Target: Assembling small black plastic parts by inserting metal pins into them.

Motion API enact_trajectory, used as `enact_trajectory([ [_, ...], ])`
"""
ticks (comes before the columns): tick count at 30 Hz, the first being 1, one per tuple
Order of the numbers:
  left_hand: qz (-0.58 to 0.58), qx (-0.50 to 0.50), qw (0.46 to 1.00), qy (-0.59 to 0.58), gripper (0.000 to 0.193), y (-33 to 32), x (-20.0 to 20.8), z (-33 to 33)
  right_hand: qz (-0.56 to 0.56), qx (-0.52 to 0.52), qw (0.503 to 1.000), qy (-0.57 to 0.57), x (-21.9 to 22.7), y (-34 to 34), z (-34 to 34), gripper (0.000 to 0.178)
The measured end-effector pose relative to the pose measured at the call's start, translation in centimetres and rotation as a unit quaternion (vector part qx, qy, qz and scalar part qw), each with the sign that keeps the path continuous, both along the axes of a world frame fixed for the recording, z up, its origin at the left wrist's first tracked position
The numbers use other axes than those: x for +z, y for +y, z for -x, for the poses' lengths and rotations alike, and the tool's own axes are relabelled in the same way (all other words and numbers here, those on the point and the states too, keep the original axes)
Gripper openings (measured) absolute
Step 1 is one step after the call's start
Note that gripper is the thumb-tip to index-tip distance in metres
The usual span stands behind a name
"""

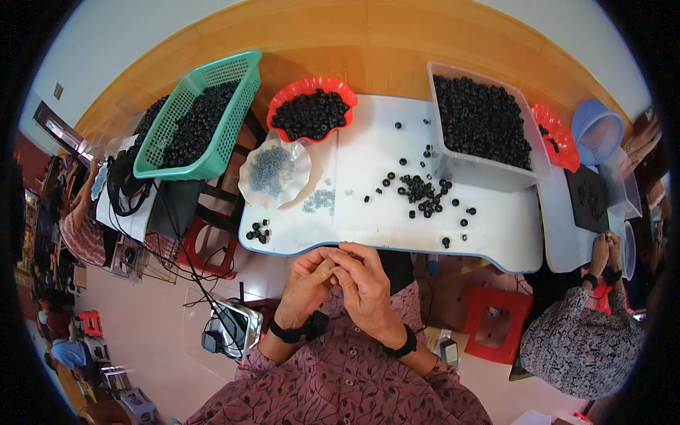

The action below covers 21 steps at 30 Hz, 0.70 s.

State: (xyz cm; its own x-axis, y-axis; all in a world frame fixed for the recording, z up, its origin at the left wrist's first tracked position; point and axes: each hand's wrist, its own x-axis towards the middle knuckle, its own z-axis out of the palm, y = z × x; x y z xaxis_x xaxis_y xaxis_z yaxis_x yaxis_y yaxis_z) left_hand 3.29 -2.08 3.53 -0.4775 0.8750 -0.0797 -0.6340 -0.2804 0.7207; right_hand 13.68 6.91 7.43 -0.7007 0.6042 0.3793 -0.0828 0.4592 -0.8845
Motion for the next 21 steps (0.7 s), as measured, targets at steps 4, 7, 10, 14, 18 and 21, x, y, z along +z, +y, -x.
enact_trajectory([
  [4, -0.019, -0.002, 1.0, -0.011, 0.019, -0.1, -0.3, 0.4, 0.05, 0.025, 0.998, -0.007, 0.0, 0.1, 0.3, 0.021],
  [7, -0.017, -0.006, 1.0, 0.001, 0.02, 0.0, -0.1, 0.4, 0.062, 0.027, 0.998, -0.004, -0.2, 0.3, 0.2, 0.02],
  [10, -0.016, -0.002, 1.0, -0.003, 0.02, -0.3, -0.9, 0.6, 0.01, 0.016, 1.0, 0.019, -1.0, 0.4, 0.6, 0.016],
  [14, -0.023, -0.013, 0.999, -0.022, 0.019, -0.2, -1.0, 0.5, 0.028, -0.01, 0.999, 0.033, -1.6, 0.5, 0.5, 0.013],
  [18, -0.009, -0.003, 1.0, -0.008, 0.018, -0.1, -0.8, 0.6, 0.043, -0.021, 0.998, 0.042, -2.0, 0.5, 0.7, 0.012],
  [21, -0.014, -0.015, 1.0, -0.019, 0.017, -0.3, -1.0, 1.0, 0.04, -0.027, 0.998, 0.047, -1.7, 0.2, 0.9, 0.011],
])
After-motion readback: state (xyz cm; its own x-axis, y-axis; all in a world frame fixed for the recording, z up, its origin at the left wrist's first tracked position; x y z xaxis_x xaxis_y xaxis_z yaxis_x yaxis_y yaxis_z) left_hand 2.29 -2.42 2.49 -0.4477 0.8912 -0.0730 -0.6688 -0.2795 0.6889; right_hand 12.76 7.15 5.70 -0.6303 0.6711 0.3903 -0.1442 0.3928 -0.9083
